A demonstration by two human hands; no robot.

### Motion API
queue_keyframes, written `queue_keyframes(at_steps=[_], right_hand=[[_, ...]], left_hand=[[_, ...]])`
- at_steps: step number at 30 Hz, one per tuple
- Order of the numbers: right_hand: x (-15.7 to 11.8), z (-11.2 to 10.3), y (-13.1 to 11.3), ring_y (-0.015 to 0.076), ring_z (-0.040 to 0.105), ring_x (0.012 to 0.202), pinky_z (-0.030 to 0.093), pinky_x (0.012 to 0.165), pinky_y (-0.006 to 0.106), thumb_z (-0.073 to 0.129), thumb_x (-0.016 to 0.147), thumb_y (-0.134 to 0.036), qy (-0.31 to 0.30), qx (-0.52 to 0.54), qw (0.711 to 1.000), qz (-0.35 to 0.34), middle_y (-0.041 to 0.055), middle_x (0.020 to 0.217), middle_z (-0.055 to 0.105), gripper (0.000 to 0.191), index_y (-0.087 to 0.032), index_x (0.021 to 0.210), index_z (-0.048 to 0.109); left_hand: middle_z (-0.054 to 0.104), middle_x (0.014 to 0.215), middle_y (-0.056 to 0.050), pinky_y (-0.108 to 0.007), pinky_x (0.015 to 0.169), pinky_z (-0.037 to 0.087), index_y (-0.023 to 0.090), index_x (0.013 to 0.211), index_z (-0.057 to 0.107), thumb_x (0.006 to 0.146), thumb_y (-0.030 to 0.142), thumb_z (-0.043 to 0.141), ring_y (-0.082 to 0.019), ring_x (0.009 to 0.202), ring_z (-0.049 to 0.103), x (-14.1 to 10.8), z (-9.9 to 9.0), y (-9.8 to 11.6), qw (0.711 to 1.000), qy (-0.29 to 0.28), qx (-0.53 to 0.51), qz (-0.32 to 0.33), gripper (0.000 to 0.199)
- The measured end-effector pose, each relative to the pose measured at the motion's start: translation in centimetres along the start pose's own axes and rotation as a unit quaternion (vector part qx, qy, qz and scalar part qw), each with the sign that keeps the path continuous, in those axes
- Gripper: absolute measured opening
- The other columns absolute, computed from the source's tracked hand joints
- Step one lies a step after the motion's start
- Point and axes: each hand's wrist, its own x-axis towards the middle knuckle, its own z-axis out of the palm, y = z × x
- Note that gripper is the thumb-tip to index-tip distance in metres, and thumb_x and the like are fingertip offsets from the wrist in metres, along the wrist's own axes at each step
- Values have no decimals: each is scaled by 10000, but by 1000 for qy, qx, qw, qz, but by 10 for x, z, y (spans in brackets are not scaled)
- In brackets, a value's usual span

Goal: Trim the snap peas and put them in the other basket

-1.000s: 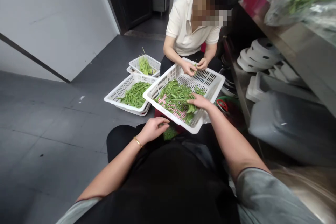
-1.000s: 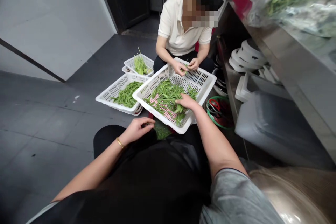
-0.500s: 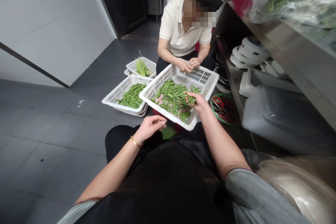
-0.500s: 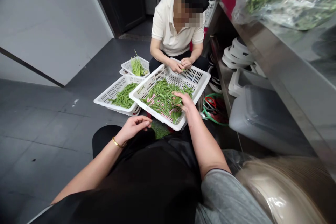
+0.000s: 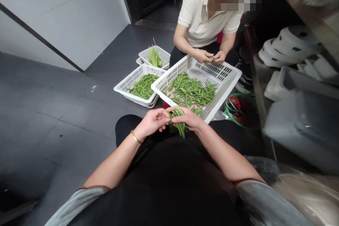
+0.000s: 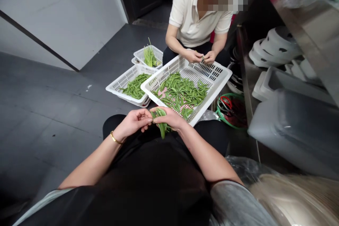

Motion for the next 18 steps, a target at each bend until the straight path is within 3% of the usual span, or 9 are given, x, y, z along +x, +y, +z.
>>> queue_keyframes(at_steps=[5,9,11,14,16,18], right_hand=[[-15,6,10,86,519,471,395,416,185,667,605,-128,-97,73,990,72,-27,630,601,419,-139,1009,556],[-26,6,15,66,460,439,347,393,175,630,639,-138,-161,132,975,81,-48,570,534,425,-109,1058,564],[-27,6,15,77,488,445,357,400,184,626,656,-154,-128,134,981,63,-44,578,542,414,-118,1064,560],[-25,9,10,101,558,513,363,398,179,654,657,-161,-25,121,992,15,-9,707,602,455,-167,1096,534],[-23,12,4,77,530,493,317,372,154,673,678,-191,26,116,993,-11,-12,751,595,484,-205,1135,513],[-22,14,-3,44,444,427,270,358,139,676,720,-251,61,107,991,-44,-51,675,538,474,-229,1160,503]], left_hand=[[573,601,14,-132,367,410,107,837,625,735,268,705,-47,440,500,-14,-18,12,999,-37,-8,-20,207],[608,608,-8,-135,348,393,96,929,675,714,239,729,-39,402,477,-23,-36,16,995,25,-92,3,264],[619,609,-14,-157,365,426,94,1013,682,696,229,744,-49,402,487,-27,-40,14,988,52,-149,-6,349],[623,612,-19,-173,384,451,86,998,704,670,216,764,-55,414,501,-30,-34,4,970,82,-226,-31,358],[617,615,-16,-169,392,451,82,947,718,655,209,774,-51,428,502,-29,-25,-4,956,117,-269,-23,323],[610,614,-11,-166,403,452,80,922,723,644,207,783,-48,446,500,-27,-18,-10,941,153,-303,-5,312]])
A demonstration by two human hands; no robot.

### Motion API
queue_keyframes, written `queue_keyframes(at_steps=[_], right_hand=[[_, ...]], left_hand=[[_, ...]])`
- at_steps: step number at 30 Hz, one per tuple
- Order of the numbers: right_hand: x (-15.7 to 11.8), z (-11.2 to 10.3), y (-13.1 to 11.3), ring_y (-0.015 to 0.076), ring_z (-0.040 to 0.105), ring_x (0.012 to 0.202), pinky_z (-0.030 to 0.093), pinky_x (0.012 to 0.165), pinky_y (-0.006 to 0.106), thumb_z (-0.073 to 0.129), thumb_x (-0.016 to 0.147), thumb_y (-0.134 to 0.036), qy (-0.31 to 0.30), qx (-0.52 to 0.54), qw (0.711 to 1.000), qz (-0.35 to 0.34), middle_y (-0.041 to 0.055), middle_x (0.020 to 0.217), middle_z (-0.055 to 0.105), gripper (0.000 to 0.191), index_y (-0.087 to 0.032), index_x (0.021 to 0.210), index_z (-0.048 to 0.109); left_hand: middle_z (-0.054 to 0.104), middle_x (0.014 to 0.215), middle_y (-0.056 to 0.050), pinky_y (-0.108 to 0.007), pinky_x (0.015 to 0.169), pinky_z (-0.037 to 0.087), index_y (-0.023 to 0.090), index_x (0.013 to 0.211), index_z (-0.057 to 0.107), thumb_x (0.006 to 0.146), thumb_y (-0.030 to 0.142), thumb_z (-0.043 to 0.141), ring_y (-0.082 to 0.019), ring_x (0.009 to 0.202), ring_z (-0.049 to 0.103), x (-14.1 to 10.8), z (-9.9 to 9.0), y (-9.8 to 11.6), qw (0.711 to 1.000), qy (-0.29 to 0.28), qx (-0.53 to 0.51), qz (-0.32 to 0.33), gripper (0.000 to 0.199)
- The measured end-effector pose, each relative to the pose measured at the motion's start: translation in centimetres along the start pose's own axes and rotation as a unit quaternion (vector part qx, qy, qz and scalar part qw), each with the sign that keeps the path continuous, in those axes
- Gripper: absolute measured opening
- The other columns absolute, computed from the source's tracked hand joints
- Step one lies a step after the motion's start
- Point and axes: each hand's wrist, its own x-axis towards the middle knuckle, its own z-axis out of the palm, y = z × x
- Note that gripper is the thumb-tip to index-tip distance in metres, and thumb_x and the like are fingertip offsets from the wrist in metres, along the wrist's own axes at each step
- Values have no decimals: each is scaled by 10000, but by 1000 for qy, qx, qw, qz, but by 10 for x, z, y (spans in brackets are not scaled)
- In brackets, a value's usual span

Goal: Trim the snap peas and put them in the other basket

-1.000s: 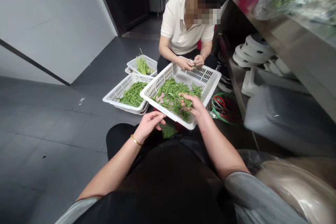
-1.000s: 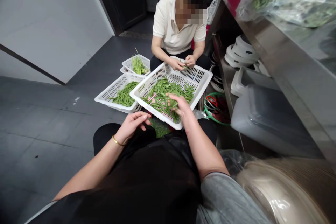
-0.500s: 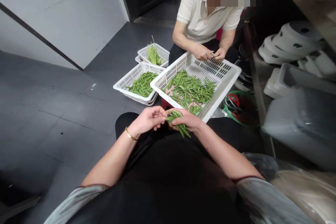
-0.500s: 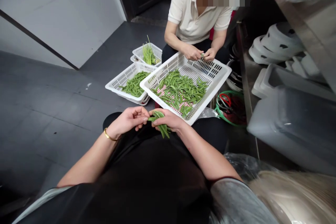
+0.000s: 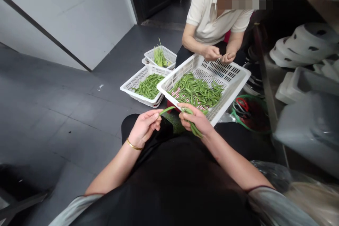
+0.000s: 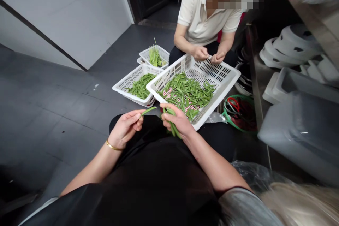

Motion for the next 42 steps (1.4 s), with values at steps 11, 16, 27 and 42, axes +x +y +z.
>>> queue_keyframes(at_steps=[11,16,27,42], right_hand=[[10,17,-8,57,405,382,318,402,187,676,755,-326,85,-228,955,-172,-75,473,473,205,-162,832,581],[11,24,-10,56,429,412,350,420,181,656,757,-280,-16,-321,938,-130,-53,521,520,157,-162,751,553],[-6,23,-23,120,573,638,444,625,240,623,783,-253,4,-513,812,-276,6,724,628,78,-187,818,602],[-5,28,-12,121,556,623,420,590,232,568,852,-268,-4,-601,720,-346,19,700,613,109,-183,789,539]], left_hand=[[629,641,-10,-197,429,464,96,954,683,696,235,745,-70,455,527,-11,14,-18,999,-14,25,42,300],[665,664,-52,-241,470,484,125,873,642,738,311,710,-143,504,612,-12,11,-21,980,-171,44,-93,240],[585,585,-9,-200,459,276,113,765,751,608,317,798,-41,478,390,-10,8,-12,986,-99,120,-60,262],[492,502,1,-195,388,244,82,767,713,749,432,680,-54,405,385,-15,14,-21,982,-164,20,-91,353]])
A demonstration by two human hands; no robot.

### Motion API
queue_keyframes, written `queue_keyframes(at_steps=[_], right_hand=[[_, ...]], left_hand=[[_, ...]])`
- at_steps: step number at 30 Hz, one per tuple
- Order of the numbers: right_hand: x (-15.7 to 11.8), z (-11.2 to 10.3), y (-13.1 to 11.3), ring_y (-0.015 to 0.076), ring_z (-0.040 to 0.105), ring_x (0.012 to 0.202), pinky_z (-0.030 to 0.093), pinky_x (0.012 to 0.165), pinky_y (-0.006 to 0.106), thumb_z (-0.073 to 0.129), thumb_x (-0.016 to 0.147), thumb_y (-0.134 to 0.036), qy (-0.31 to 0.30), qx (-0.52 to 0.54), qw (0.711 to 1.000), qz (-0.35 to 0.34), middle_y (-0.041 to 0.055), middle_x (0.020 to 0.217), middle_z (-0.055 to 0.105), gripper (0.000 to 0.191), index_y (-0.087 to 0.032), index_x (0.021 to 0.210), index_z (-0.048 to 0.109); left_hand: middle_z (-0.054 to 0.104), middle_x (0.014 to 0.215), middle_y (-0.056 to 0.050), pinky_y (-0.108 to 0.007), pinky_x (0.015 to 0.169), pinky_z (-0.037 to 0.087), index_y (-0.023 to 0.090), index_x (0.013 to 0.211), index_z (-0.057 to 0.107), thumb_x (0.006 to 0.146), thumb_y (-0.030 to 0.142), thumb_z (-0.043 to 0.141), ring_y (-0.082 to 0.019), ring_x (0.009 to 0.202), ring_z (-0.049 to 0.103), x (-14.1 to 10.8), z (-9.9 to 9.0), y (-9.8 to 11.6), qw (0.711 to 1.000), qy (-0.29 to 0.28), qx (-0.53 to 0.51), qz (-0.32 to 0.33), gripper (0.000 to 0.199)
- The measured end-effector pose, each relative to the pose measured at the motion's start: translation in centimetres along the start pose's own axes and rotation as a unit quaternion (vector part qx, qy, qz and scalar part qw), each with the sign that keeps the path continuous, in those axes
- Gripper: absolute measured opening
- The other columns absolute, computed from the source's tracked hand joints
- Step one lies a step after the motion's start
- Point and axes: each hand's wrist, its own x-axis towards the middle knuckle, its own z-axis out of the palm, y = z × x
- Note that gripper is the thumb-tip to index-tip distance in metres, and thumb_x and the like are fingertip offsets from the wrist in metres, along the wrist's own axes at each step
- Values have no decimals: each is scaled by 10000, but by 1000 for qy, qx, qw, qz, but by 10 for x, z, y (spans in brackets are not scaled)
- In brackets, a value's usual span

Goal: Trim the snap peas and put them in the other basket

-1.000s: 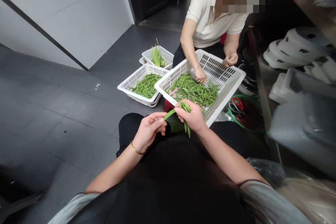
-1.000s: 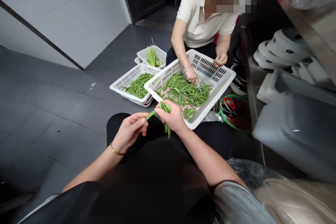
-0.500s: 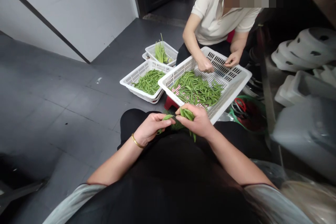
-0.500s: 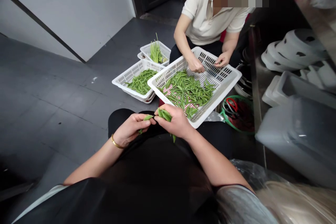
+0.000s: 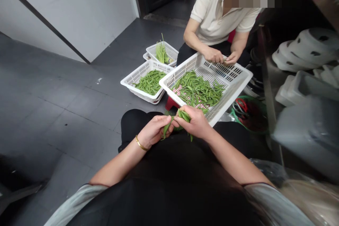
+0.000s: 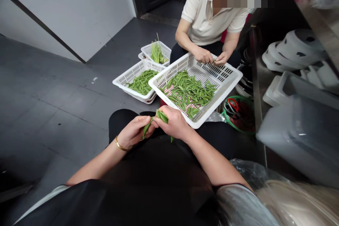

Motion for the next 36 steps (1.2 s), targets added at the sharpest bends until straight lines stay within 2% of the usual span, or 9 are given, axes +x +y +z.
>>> queue_keyframes(at_steps=[3,6,12,14,16,19,22,32,36], right_hand=[[-1,9,-1,135,553,620,414,581,248,535,856,-259,32,-54,997,-55,32,683,609,108,-191,772,530],[-3,13,-2,145,545,602,397,554,262,523,849,-267,54,-96,992,-69,32,644,595,131,-210,730,525],[-11,-16,-1,141,549,584,432,581,271,575,818,-241,105,-59,993,16,14,669,608,65,-225,761,548],[-12,-24,0,147,568,605,443,599,276,577,826,-247,93,-53,994,35,20,715,632,27,-222,836,581],[-12,-24,1,157,594,654,457,637,284,568,844,-271,69,-40,996,47,37,803,660,128,-219,956,601],[-8,-10,3,174,608,748,454,684,286,554,866,-302,-15,-42,999,19,68,886,668,189,-202,1019,601],[-5,5,8,172,582,712,420,633,273,524,880,-299,-95,-66,993,-28,71,793,641,143,-178,869,600],[-4,14,5,131,552,639,417,612,247,500,880,-296,-15,44,999,13,30,706,612,181,-195,745,565],[-6,6,10,121,540,620,413,609,241,542,855,-300,-6,53,997,56,15,702,615,144,-191,776,593]], left_hand=[[495,466,-6,-193,353,246,85,660,671,756,451,668,-61,366,395,1,1,-2,1000,-6,-9,-14,379],[471,454,14,-169,314,205,93,594,618,737,455,688,-32,330,333,5,-1,-2,998,32,-55,-21,396],[589,507,-20,-169,443,427,89,758,684,680,374,758,-75,444,523,9,-23,6,984,155,-47,77,305],[618,527,-34,-177,473,451,85,774,699,681,343,760,-82,460,546,6,-26,10,978,178,2,111,280],[637,549,-44,-189,491,462,85,773,711,687,316,756,-90,472,558,3,-23,13,968,194,61,147,251],[650,576,-48,-212,520,477,92,780,723,703,300,744,-103,490,570,-1,-15,16,956,185,131,185,223],[669,613,-52,-229,560,497,106,811,727,727,291,726,-118,522,599,-5,-12,17,951,171,163,197,202],[692,661,-77,-246,564,510,99,785,650,708,268,743,-151,571,646,-6,-1,6,984,49,145,87,207],[703,686,-79,-239,548,525,115,800,606,724,255,725,-161,590,663,-2,-11,11,982,125,70,124,198]])
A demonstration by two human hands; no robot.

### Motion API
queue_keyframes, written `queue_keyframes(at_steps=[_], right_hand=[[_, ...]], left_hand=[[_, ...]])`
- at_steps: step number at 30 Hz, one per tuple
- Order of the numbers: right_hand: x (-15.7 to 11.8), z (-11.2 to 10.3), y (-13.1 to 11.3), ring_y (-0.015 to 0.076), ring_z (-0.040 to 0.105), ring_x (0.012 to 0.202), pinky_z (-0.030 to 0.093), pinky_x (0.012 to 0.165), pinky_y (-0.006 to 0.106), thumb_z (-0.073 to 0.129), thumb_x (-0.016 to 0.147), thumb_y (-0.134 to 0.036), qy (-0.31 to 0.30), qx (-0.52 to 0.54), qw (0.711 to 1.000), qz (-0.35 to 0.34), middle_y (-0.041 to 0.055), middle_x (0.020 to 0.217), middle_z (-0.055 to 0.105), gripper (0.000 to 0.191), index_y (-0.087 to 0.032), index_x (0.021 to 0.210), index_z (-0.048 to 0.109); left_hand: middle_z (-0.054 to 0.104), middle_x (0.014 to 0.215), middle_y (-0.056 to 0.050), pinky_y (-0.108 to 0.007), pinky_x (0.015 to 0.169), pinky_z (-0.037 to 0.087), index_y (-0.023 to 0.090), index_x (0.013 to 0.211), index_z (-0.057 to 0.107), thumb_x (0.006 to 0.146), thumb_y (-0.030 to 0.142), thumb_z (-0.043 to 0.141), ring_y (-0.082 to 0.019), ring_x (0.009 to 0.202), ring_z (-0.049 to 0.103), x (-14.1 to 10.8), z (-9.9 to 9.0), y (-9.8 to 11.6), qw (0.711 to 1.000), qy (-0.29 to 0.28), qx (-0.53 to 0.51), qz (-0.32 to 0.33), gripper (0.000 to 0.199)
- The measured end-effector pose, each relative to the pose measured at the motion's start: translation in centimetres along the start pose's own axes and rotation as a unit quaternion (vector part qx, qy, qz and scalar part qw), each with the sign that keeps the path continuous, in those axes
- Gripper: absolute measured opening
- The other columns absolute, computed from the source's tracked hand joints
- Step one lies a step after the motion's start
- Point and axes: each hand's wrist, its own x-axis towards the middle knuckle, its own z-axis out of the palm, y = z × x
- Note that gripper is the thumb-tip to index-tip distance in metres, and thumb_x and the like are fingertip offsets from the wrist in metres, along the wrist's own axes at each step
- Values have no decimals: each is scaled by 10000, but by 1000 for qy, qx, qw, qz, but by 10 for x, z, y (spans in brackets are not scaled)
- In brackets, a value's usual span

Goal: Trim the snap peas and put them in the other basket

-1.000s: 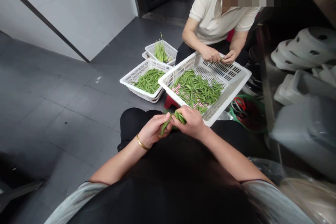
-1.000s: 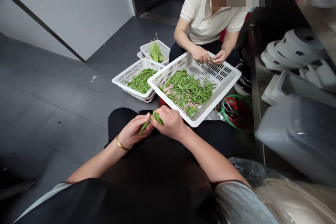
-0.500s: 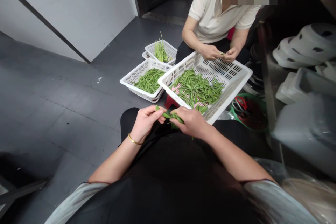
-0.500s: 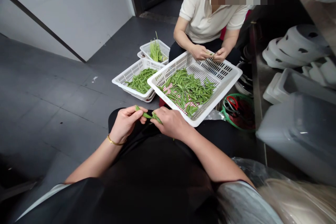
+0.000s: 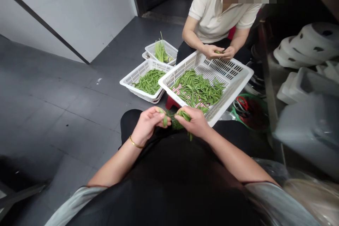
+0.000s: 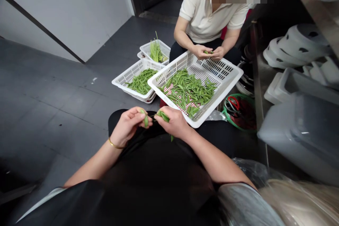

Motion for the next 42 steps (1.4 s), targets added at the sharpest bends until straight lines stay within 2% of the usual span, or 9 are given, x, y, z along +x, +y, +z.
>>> queue_keyframes(at_steps=[8,12,16,21,26,29,34,37,42], right_hand=[[-2,-28,9,106,543,602,407,609,224,580,829,-287,-103,37,993,52,-8,682,624,129,-178,778,626],[1,-24,7,122,564,642,423,646,242,605,807,-295,-86,25,992,85,-4,731,643,147,-188,896,654],[7,1,1,132,562,661,450,651,257,693,730,-317,-88,81,986,117,-8,773,630,467,-207,1171,583],[10,28,3,79,459,422,380,438,203,655,745,-329,-187,262,926,197,-66,537,508,186,-173,815,581],[-4,6,15,67,443,396,359,419,183,626,774,-313,-158,269,925,216,-75,479,478,183,-174,721,520],[-8,-10,23,78,497,449,417,464,205,637,765,-302,-196,193,938,210,-43,613,559,165,-173,852,583],[-1,-19,30,118,605,669,508,650,269,697,691,-228,-216,137,950,177,36,1032,621,691,-258,1327,428],[4,-14,24,80,523,457,450,465,225,597,758,-192,-220,209,923,235,-19,772,617,654,-237,1363,354],[4,5,10,75,497,423,424,441,207,582,756,-158,-156,199,940,227,-80,591,521,581,-196,1306,398]], left_hand=[[697,710,-69,-304,646,575,130,687,560,697,178,647,-156,637,666,12,-45,19,983,117,-130,47,99],[689,701,-65,-326,652,577,131,693,552,712,171,636,-158,633,660,11,-40,16,984,100,-142,33,95],[705,770,-84,-300,647,576,121,757,574,731,189,687,-166,660,675,7,-20,11,992,69,-95,35,135],[711,769,-67,-244,652,575,110,853,635,701,198,739,-143,658,678,5,-10,11,994,61,-63,61,204],[705,720,-67,-216,606,566,108,809,633,704,188,721,-130,619,665,8,-27,15,987,128,-61,72,160],[701,741,-76,-270,626,576,121,730,595,706,168,664,-159,664,671,11,-38,18,984,131,-103,66,87],[485,511,39,-166,397,435,136,703,571,674,155,610,-60,421,476,12,-34,22,980,43,-192,3,52],[300,445,101,-104,308,187,135,758,592,703,183,664,-7,335,238,8,-16,17,991,13,-129,-15,103],[428,463,69,-133,331,191,126,788,615,714,335,728,-16,355,302,11,12,-4,992,-14,114,-55,248]])
